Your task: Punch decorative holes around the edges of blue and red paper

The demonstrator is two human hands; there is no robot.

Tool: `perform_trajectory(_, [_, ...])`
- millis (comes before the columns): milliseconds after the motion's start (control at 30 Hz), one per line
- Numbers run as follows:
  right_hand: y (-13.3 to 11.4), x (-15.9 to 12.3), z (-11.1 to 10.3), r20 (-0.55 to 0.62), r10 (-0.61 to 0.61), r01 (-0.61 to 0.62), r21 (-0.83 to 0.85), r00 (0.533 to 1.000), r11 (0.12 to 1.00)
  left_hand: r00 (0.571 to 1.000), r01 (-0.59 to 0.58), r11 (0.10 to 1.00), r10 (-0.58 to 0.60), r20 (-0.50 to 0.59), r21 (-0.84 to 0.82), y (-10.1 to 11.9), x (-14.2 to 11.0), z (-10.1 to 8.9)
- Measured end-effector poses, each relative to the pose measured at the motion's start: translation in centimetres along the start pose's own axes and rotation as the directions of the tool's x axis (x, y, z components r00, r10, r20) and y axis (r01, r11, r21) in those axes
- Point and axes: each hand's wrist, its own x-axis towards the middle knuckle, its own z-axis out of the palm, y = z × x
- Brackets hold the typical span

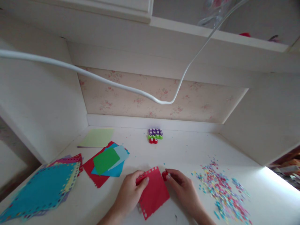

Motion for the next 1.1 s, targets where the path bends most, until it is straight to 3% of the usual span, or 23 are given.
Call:
perform_trajectory(133, [-0.3, -0.4, 0.1, 0.006, -0.029, 0.029, -0.045, 1.000, 0.999, 0.986, 0.049, 0.995, -0.062, -0.157, -0.087, -0.1, 0.2, -0.3])
perform_trajectory(267, [-0.2, -0.7, 0.4, -0.014, -0.025, 0.023, -0.072, 1.000, 0.997, 0.938, 0.081, 0.987, -0.122, -0.325, -0.136, 0.2, 0.3, -0.5])
perform_trajectory(367, [-0.3, -0.8, 0.6, -0.005, 0.003, -0.004, -0.121, 1.000, 0.993, 0.931, 0.162, 0.966, -0.217, -0.293, -0.201, 0.3, 0.3, -0.2])
perform_trajectory(633, [-1.0, -1.1, 1.2, -0.012, -0.043, 0.040, -0.178, 0.999, 0.983, 0.976, 0.117, 0.957, -0.161, -0.150, -0.266, -0.1, 0.1, 0.6])
perform_trajectory(1100, [-0.6, -1.5, 1.6, 0.011, -0.152, 0.152, -0.152, 0.988, 0.977, 0.977, 0.133, 0.939, -0.179, -0.119, -0.316, 0.0, 0.2, 0.5])
